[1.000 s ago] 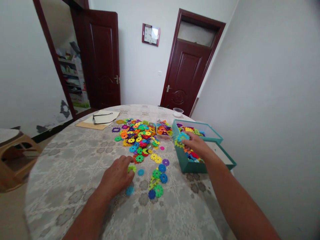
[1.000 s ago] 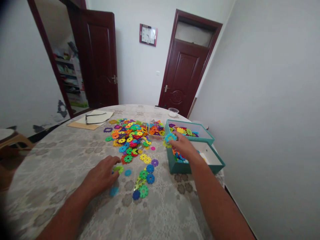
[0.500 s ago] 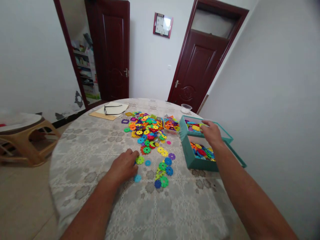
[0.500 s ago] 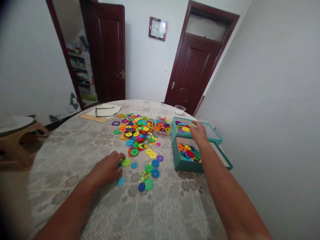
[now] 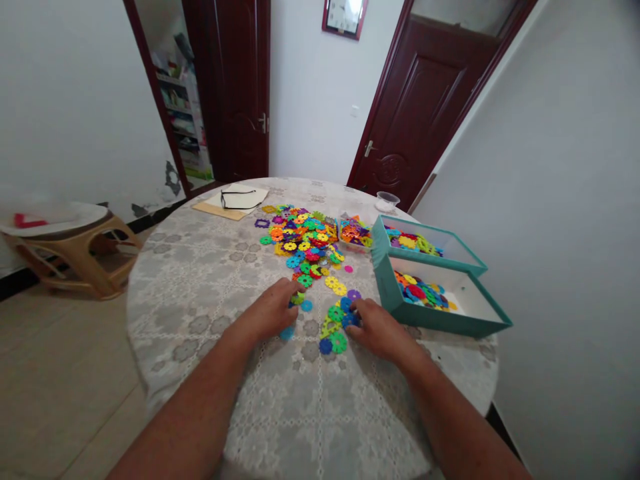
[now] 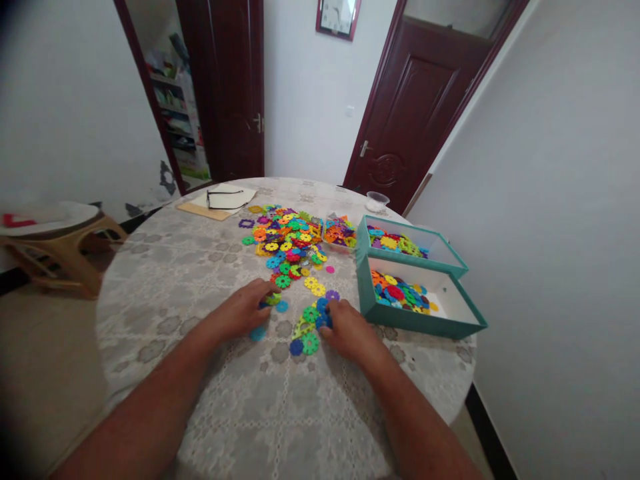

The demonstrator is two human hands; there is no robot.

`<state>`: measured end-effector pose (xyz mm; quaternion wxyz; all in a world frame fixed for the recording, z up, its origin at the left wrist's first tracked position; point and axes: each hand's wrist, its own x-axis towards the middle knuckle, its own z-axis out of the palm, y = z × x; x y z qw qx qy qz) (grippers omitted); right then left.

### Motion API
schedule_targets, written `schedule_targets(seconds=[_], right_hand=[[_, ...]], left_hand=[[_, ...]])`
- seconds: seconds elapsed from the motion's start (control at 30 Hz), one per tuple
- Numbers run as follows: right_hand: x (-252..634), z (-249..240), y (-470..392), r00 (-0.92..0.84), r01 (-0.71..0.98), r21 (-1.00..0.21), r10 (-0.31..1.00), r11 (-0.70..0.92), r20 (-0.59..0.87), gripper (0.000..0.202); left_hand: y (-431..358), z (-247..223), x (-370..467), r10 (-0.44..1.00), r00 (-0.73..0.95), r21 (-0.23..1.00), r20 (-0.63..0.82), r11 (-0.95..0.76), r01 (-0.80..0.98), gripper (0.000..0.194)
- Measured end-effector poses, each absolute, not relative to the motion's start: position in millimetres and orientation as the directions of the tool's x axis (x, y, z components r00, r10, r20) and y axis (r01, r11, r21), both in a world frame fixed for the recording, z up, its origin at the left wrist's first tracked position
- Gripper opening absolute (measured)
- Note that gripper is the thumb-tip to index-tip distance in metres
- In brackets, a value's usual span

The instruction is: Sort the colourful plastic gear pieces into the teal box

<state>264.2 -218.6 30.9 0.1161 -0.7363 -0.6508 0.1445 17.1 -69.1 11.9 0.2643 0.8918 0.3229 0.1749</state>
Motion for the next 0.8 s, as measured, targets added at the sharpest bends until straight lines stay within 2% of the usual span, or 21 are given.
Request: schedule_targets(seconds=[0.13,0.23,0.4,0.57,0.7,0.8], right_hand=[[257.5,26.8,-206.7,0.085,0.909,-0.407,0.996,-0.089,-0.028,0.027],[252.5,28.1,-196.6,0.045,0.893,-0.447,0.999,-0.042,-0.003,0.025],[259.3,28.0,-186.1,-0.006,0.862,-0.507,1.000,0.008,0.006,0.028],[262.3,17.1,-188.6,-0.024,0.844,-0.532,0.995,0.071,0.094,0.034],[258.3,7.5,-193.3,-0.012,0.837,-0.539,0.987,0.099,0.163,0.032],[258.8,3.6,-193.6,-0.007,0.826,-0.553,0.981,0.114,0.192,0.029]], left_hand=[[-79.1,9.3,30.5,0.595,0.783,0.733,0.181,-0.613,0.296,0.044],[-84.7,11.1,35.2,0.557,0.799,0.763,0.225,-0.611,0.211,0.042],[-91.7,11.9,36.3,0.519,0.808,0.596,0.278,-0.753,0.278,0.038],[-103.0,4.2,45.1,0.504,0.836,0.438,0.216,-0.815,0.378,0.058],[-107.6,3.1,48.4,0.514,0.829,0.419,0.222,-0.818,0.395,0.065],[-106.4,4.5,44.3,0.515,0.830,0.462,0.215,-0.802,0.379,0.067]])
